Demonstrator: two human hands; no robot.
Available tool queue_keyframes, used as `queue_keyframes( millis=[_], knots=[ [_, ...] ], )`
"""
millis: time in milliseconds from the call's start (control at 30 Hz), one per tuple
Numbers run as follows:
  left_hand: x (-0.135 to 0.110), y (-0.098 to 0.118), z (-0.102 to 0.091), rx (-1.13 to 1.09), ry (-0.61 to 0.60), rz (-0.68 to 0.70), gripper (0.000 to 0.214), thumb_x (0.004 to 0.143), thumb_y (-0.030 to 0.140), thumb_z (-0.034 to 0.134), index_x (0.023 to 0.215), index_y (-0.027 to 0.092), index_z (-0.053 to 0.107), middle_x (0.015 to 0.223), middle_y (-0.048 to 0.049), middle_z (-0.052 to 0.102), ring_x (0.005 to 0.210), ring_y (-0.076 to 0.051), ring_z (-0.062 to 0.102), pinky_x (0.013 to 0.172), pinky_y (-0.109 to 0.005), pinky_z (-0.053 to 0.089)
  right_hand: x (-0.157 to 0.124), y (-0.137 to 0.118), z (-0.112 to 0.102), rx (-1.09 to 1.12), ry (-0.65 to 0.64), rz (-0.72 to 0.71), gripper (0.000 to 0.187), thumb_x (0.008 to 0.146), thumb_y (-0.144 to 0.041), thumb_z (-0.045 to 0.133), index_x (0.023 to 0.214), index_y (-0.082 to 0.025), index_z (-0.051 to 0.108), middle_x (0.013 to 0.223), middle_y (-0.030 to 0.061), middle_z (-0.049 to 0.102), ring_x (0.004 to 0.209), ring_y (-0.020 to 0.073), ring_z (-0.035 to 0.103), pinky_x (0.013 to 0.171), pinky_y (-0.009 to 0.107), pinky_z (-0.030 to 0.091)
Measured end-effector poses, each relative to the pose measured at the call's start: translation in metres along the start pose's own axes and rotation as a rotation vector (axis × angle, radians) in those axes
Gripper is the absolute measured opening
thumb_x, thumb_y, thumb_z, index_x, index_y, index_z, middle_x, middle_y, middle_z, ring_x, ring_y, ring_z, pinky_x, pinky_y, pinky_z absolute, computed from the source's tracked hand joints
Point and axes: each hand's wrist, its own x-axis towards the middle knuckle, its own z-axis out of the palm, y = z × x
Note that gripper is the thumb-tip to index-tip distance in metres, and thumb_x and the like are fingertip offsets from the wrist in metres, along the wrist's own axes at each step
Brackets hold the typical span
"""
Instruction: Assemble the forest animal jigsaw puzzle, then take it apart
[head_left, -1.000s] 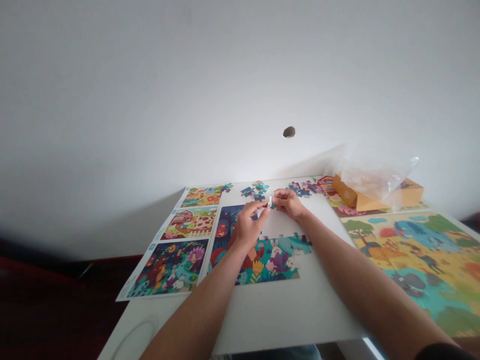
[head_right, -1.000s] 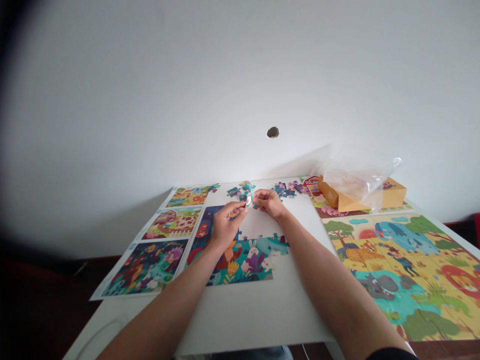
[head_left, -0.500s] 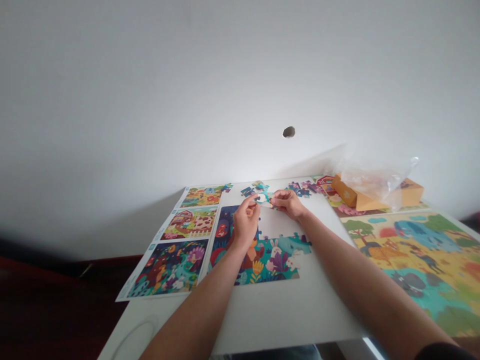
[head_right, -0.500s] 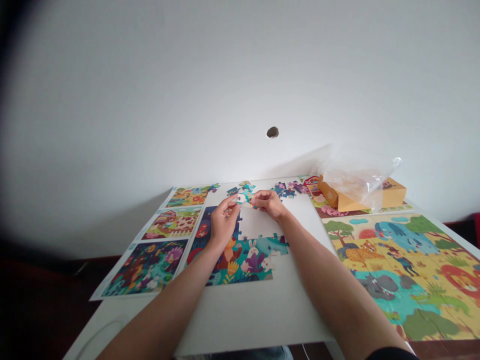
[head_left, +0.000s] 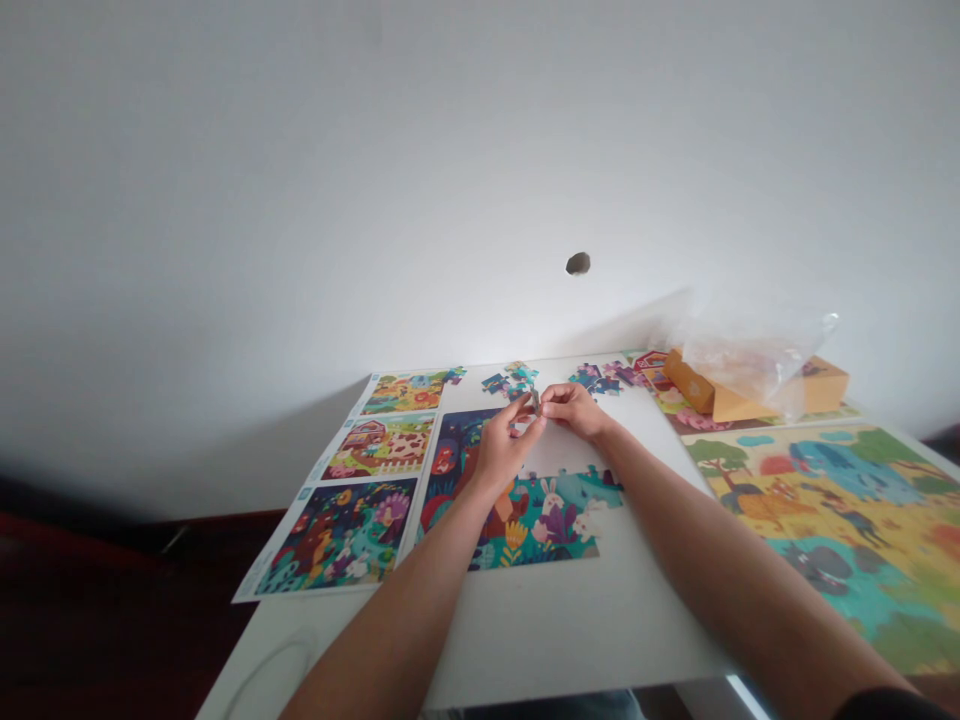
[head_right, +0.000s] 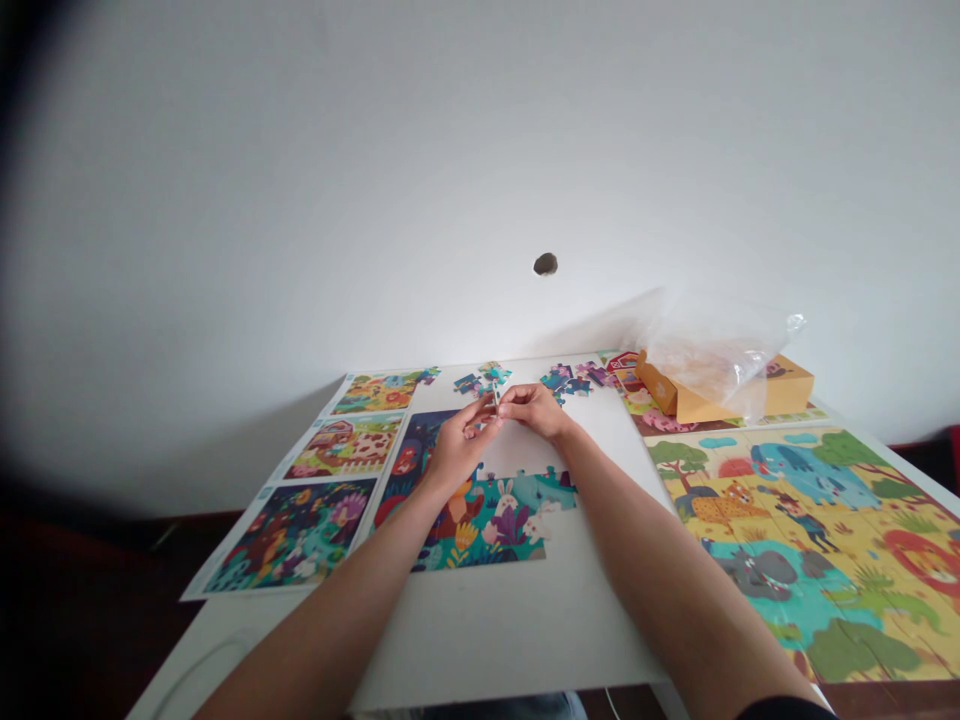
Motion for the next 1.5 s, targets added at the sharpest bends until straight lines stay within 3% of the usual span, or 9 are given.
queue_keyframes(
  millis=[667,1267,1500],
  knots=[
    [-0.002,0.011,-0.001,-0.09,-0.092,0.039,0.045,0.087,0.033,0.06,0.129,0.019,0.063,0.121,-0.0092,0.07,0.111,-0.024,0.066,0.082,-0.029,0.056,-0.003,-0.004,-0.001,0.0,-0.006,0.047,0.029,0.07,-0.043,0.079,0.068,-0.017,0.067,0.054,-0.0021,0.057,0.048,0.0087,0.039,0.05,0.025,0.025],
    [-0.003,0.01,-0.001,-0.013,-0.031,0.004,0.043,0.086,0.039,0.062,0.125,0.02,0.065,0.107,-0.0075,0.073,0.089,-0.018,0.065,0.075,-0.027,0.054,-0.005,-0.01,0.002,0.11,0.029,0.063,0.028,0.071,-0.042,0.078,0.068,-0.017,0.065,0.061,0.0001,0.062,0.05,0.0084,0.04,0.048,0.025,0.022],
    [-0.001,0.0,-0.001,0.07,0.068,0.032,0.042,0.084,0.04,0.065,0.121,0.02,0.068,0.104,-0.0079,0.071,0.078,-0.015,0.061,0.067,-0.025,0.051,-0.005,-0.011,0.003,0.111,0.067,0.077,0.028,0.068,-0.042,0.078,0.067,-0.017,0.065,0.062,0.0008,0.064,0.05,0.0087,0.04,0.048,0.024,0.023]
  ],
)
